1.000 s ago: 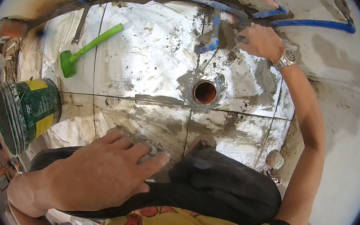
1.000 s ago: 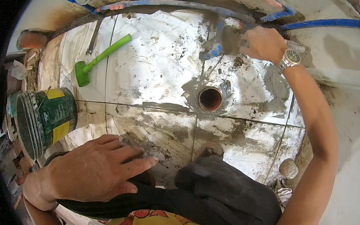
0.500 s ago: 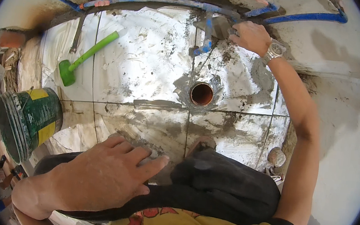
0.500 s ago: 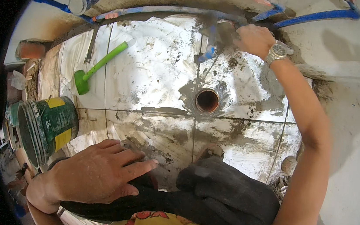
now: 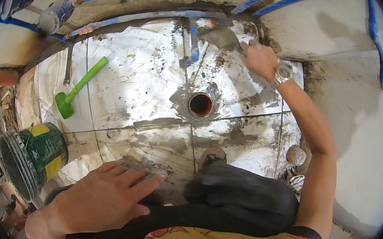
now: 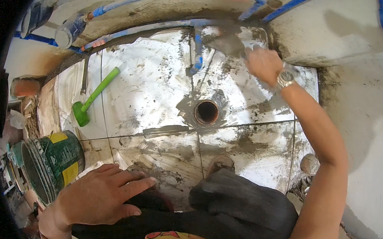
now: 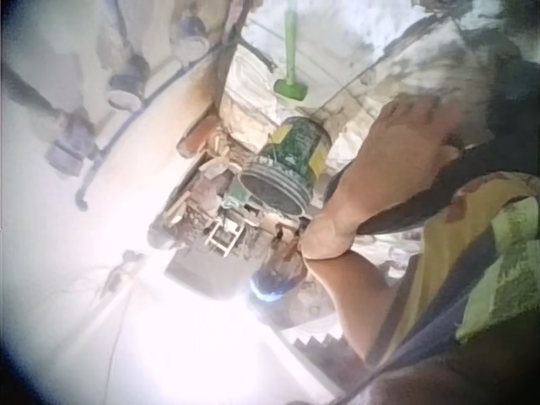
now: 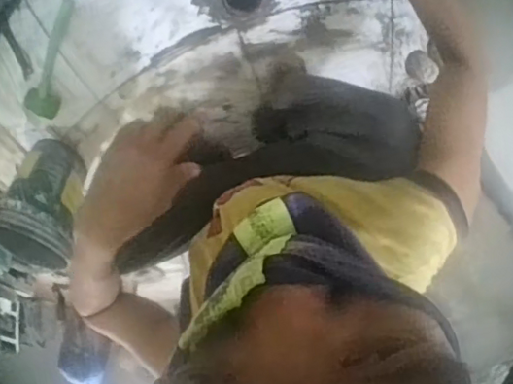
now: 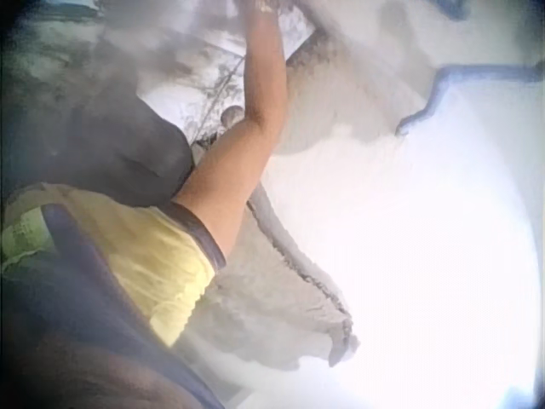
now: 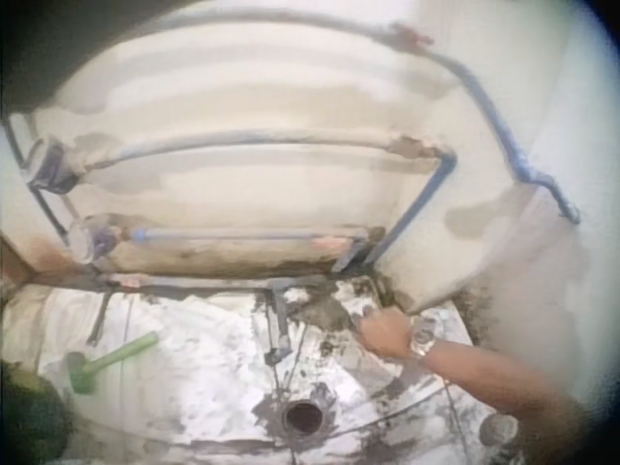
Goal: The person applies mortar to the edges of floor tiles and around a pipe using a trowel.
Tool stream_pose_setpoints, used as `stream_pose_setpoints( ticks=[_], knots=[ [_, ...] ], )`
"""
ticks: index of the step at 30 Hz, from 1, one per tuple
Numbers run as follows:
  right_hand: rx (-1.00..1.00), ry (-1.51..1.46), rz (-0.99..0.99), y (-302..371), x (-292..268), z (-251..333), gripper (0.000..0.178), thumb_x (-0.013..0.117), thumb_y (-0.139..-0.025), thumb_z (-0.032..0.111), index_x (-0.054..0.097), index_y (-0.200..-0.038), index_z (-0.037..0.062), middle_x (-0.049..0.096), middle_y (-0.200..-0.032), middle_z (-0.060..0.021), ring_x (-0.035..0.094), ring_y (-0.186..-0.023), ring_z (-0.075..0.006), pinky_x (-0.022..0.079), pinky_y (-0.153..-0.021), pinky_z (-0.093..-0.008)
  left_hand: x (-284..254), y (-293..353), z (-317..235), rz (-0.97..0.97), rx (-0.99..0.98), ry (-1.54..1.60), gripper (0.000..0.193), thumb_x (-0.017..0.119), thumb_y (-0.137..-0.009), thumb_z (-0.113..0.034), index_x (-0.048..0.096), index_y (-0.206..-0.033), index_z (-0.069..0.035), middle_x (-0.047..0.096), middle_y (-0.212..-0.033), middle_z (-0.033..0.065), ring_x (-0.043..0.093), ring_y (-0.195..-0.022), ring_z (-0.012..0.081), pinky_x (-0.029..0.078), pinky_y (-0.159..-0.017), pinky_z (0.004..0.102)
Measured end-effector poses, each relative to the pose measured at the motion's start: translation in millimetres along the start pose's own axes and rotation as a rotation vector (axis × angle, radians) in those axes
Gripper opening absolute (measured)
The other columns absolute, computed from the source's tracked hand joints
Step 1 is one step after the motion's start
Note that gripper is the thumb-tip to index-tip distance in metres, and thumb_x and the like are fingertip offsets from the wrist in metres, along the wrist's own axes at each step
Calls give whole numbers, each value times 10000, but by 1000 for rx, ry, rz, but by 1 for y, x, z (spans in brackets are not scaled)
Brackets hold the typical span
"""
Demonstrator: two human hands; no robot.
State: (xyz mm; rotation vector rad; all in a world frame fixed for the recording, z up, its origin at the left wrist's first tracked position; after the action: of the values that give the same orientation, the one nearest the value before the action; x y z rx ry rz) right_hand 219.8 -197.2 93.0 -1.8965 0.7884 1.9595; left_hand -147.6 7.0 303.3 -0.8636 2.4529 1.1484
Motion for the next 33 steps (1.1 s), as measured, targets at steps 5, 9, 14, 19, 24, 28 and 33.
stream_pose_setpoints(
  ticks=[5, 9, 14, 19, 24, 28, 33],
  knots=[
    [33, -25, -12, 19, -10, 12, 314, 619, -1009, 275, 706, -1143, 4, 725, -1060, -237, 754, -909, -418, 616, -783, -522, 0, 4, 0, -82, -34, -32, 667, 726, -992, -392, 523, -1552, -93, 675, -1363, 173, 665, -1180, 390, 501, -1083, 473],
    [-85, -97, 48, 36, 3, 29, 317, 651, -979, 262, 712, -1153, 4, 722, -1058, -233, 749, -921, -410, 613, -809, -508, 4, 13, -8, -68, -111, -27, 655, 733, -986, -384, 537, -1537, -88, 674, -1366, 177, 666, -1171, 392, 505, -1069, 471],
    [-50, 15, -137, -13, 1, 4, 237, 585, -968, 129, 707, -1114, -14, 721, -1059, -233, 749, -935, -400, 617, -802, -495, 8, 20, -19, -129, -159, -29, 641, 779, -947, -341, 578, -1492, -73, 671, -1379, 179, 656, -1183, 388, 508, -1038, 478],
    [74, 8, -141, -23, 9, 13, 250, 591, -964, 136, 709, -1106, -32, 726, -1087, -261, 747, -998, -423, 617, -829, -521, 10, 34, -30, -246, -332, -232, 644, 807, -908, -286, 590, -1477, -77, 668, -1383, 170, 643, -1241, 378, 472, -1115, 483],
    [184, -142, -2, 11, -8, 10, 337, 662, -958, 267, 682, -1145, -12, 710, -1098, -274, 732, -967, -452, 597, -829, -558, 20, 54, -31, -277, -453, -319, 632, 816, -888, -249, 606, -1463, -92, 667, -1388, 164, 638, -1283, 359, 430, -1182, 493],
    [110, -88, 31, 42, -5, 15, 330, 666, -949, 267, 685, -1139, -3, 730, -1031, -240, 726, -972, -445, 583, -839, -554, 21, 46, -20, -258, -354, -234, 646, 825, -879, -264, 608, -1465, -98, 675, -1378, 162, 656, -1260, 345, 444, -1167, 499],
    [2, -116, 212, 71, -10, 53, 303, 697, -923, 261, 706, -1123, 34, 744, -897, -249, 724, -867, -454, 589, -798, -536, 20, 47, -25, -177, -224, -216, 625, 804, -912, -314, 610, -1466, -100, 684, -1367, 157, 669, -1239, 341, 452, -1158, 499]
  ],
)
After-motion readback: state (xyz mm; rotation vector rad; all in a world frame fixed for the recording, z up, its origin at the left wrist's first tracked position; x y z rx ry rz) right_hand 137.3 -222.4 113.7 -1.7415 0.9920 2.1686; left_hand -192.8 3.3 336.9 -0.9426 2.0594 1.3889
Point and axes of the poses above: each hand's wrist, its own y-axis away from the middle knuckle, its own x-axis out of the palm, z = x × y, the point moved 5 cm from there along -y, towards the middle knuckle
